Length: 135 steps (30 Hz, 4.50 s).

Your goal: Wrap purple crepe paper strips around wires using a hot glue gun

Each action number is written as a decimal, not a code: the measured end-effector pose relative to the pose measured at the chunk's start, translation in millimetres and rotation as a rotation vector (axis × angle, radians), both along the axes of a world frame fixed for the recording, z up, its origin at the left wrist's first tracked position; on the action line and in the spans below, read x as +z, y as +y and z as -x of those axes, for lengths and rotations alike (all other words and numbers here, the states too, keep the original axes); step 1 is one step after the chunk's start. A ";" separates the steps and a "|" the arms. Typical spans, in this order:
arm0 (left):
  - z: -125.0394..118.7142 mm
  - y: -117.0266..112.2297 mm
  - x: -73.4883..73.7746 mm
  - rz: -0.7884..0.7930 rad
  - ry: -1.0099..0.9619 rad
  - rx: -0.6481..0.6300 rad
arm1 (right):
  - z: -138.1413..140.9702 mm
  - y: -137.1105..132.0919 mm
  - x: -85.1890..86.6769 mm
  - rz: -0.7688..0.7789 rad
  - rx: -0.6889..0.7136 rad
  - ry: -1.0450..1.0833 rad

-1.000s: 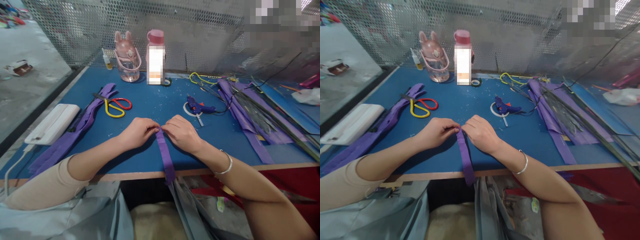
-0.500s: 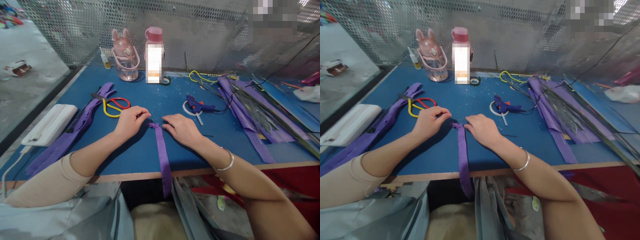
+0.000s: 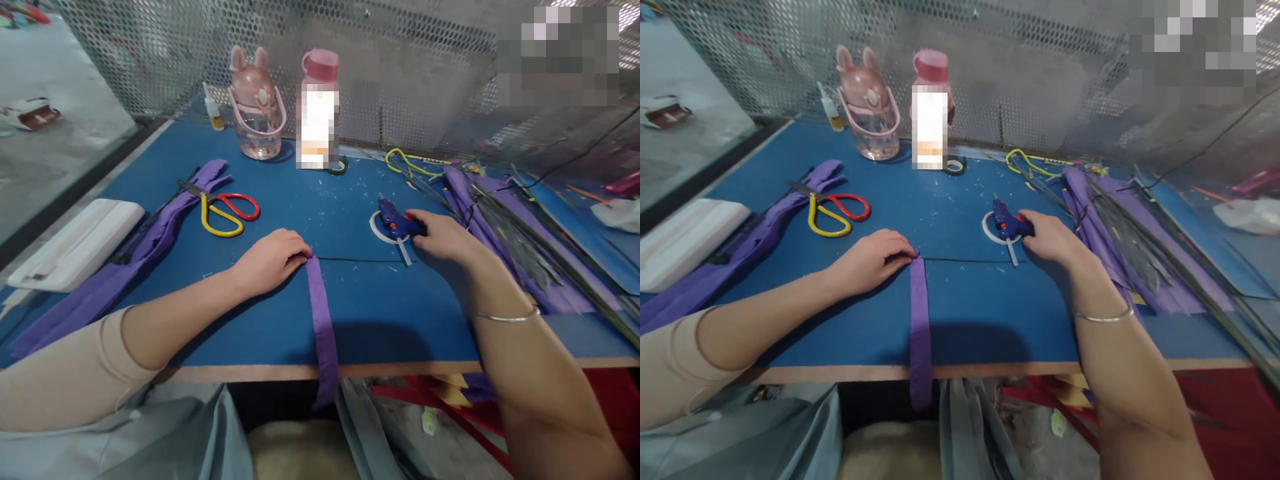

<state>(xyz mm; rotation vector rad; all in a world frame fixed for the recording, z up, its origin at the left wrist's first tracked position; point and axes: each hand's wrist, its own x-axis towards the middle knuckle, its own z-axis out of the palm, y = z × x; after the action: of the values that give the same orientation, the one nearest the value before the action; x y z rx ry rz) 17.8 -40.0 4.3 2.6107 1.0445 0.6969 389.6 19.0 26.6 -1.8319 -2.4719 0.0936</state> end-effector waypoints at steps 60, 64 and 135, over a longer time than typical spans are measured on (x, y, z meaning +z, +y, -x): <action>-1.8 1.1 -0.2 0.041 -0.034 0.060 | 38.2 -38.1 18.1 -0.274 0.393 0.363; 0.5 0.7 5.0 -0.001 0.068 0.027 | 1.5 -5.5 3.2 -0.265 0.332 0.192; -10.4 -45.7 37.6 0.918 -0.553 -0.012 | 140.5 -108.7 8.2 -0.888 0.769 0.378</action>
<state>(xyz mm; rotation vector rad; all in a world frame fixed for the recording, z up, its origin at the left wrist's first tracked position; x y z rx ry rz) 28.3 -85.7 41.9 1.5234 0.8717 0.6603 249.1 -89.8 34.8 -0.4471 -2.2112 -0.4863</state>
